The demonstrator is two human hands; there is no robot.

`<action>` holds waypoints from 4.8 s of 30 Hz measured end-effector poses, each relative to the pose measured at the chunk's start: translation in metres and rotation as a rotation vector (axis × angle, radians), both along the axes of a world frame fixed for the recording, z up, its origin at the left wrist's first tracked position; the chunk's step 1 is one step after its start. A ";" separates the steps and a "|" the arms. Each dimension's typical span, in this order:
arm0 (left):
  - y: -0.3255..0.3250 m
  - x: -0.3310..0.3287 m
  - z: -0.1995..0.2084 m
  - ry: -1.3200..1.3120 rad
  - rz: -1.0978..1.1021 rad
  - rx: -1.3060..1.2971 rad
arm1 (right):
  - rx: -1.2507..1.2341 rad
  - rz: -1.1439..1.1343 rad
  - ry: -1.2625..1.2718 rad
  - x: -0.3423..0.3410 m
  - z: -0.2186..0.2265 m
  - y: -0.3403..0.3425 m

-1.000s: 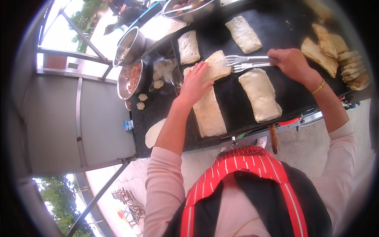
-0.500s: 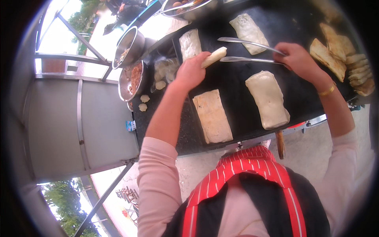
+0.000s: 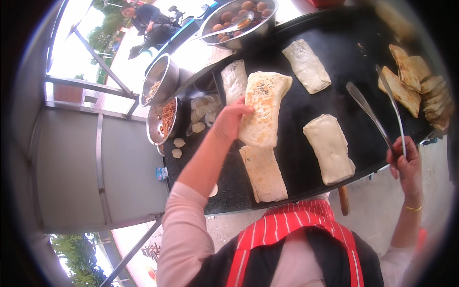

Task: The person prepares savory pastries by rolling dough into flat rectangles, spreading a meat filling, folding the dough, and placing the pastries on a griddle to cook. The person uses a rolling pin, spoon, and spatula to complete the task.

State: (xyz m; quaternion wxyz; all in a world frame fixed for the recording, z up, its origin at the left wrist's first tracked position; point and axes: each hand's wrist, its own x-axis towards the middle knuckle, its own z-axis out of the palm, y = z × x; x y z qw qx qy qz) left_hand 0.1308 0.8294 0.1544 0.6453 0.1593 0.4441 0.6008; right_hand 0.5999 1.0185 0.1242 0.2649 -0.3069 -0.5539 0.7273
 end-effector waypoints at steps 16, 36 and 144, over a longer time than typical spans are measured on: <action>-0.016 0.152 0.003 -0.335 0.644 0.223 | -0.103 0.175 -0.063 -0.065 0.018 -0.129; -0.110 0.281 0.000 0.269 0.612 0.260 | -0.274 0.068 0.324 -0.012 0.007 -0.112; -0.232 0.744 -0.200 0.353 0.170 -0.561 | -0.255 0.193 -0.121 0.047 -0.120 -0.219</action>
